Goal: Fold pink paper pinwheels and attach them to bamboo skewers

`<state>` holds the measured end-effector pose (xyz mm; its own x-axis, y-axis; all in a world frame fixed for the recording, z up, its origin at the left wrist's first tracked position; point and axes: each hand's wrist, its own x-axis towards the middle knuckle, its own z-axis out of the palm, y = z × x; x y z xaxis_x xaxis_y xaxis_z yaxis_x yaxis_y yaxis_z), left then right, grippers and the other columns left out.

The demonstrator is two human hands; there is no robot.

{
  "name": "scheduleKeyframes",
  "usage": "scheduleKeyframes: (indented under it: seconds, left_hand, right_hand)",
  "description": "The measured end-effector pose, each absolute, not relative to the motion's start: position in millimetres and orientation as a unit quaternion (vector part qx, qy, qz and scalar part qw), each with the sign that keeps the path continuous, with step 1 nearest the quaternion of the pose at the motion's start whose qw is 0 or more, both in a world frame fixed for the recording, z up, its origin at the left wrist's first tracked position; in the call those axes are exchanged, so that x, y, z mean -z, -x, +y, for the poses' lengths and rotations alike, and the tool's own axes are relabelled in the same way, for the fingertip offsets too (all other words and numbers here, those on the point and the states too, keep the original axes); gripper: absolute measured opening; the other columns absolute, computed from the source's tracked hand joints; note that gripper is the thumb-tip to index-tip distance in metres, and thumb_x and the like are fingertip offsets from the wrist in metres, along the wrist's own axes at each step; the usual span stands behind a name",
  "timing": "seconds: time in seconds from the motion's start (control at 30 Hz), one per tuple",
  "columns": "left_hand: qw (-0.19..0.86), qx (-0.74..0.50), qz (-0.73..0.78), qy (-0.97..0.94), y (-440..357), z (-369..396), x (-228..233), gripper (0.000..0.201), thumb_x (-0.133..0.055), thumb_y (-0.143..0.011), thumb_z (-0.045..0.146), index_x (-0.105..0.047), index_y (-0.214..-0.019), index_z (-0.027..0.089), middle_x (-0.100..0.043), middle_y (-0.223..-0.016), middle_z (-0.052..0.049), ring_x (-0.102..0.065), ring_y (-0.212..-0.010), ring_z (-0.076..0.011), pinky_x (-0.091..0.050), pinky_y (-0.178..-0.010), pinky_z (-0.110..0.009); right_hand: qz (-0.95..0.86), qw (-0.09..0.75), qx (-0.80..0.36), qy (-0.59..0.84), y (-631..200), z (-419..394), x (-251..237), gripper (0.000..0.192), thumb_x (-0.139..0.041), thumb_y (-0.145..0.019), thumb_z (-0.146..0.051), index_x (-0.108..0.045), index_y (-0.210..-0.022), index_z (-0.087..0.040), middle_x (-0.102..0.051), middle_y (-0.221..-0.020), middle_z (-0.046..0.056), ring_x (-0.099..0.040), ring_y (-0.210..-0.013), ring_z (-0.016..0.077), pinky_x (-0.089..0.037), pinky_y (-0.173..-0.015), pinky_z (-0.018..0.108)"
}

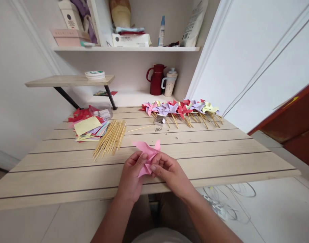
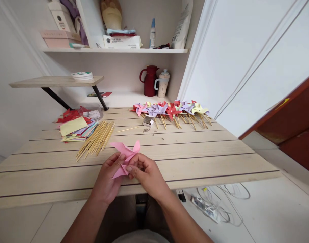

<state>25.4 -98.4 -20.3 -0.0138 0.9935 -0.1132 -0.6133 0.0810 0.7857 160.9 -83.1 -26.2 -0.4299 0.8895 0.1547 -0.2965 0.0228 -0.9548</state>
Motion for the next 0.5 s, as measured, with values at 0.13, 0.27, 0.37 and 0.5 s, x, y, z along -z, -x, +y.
scheduleKeyframes:
  seconds: [0.13,0.27,0.37,0.5]
  left_hand:
    - [0.644,-0.623,0.352,-0.271,-25.3,-98.7,20.7,0.019,-0.078,-0.077,0.030,-0.064,-0.080,0.016,-0.059,-0.069,0.002,-0.054,-0.057,-0.0107,-0.048,-0.052,-0.023]
    - [0.649,-0.615,0.352,-0.279,-23.8,-99.7,22.7,0.017,-0.075,-0.080,0.030,-0.065,-0.083,0.017,-0.060,-0.070,0.002,-0.054,-0.058,-0.0111,-0.049,-0.051,-0.023]
    - [0.647,-0.614,0.355,-0.281,-22.9,-99.9,24.0,0.016,-0.074,-0.081,0.030,-0.064,-0.083,0.017,-0.060,-0.071,0.002,-0.055,-0.059,-0.0111,-0.049,-0.052,-0.022]
    - [0.646,-0.616,0.351,-0.284,-23.3,-99.6,23.3,0.016,-0.074,-0.081,0.030,-0.065,-0.083,0.017,-0.061,-0.071,0.002,-0.055,-0.059,-0.0110,-0.049,-0.053,-0.022]
  right_hand:
    - [-0.551,0.458,-0.642,0.272,-161.2,-83.6,26.3,0.019,-0.072,-0.087,-0.031,-0.058,-0.079,-0.019,-0.058,-0.067,-0.003,-0.053,-0.064,0.0119,-0.040,-0.064,0.025]
    - [-0.556,0.456,-0.639,0.273,-161.2,-83.4,26.5,0.019,-0.071,-0.087,-0.031,-0.059,-0.079,-0.019,-0.059,-0.066,-0.003,-0.053,-0.064,0.0121,-0.041,-0.065,0.025]
    - [-0.555,0.455,-0.641,0.273,-161.4,-83.2,26.3,0.019,-0.071,-0.087,-0.032,-0.058,-0.079,-0.019,-0.059,-0.066,-0.003,-0.053,-0.064,0.0121,-0.041,-0.064,0.025]
    - [-0.555,0.455,-0.639,0.275,-161.6,-83.8,25.3,0.019,-0.071,-0.086,-0.033,-0.059,-0.080,-0.020,-0.058,-0.067,-0.003,-0.053,-0.064,0.0126,-0.041,-0.064,0.026]
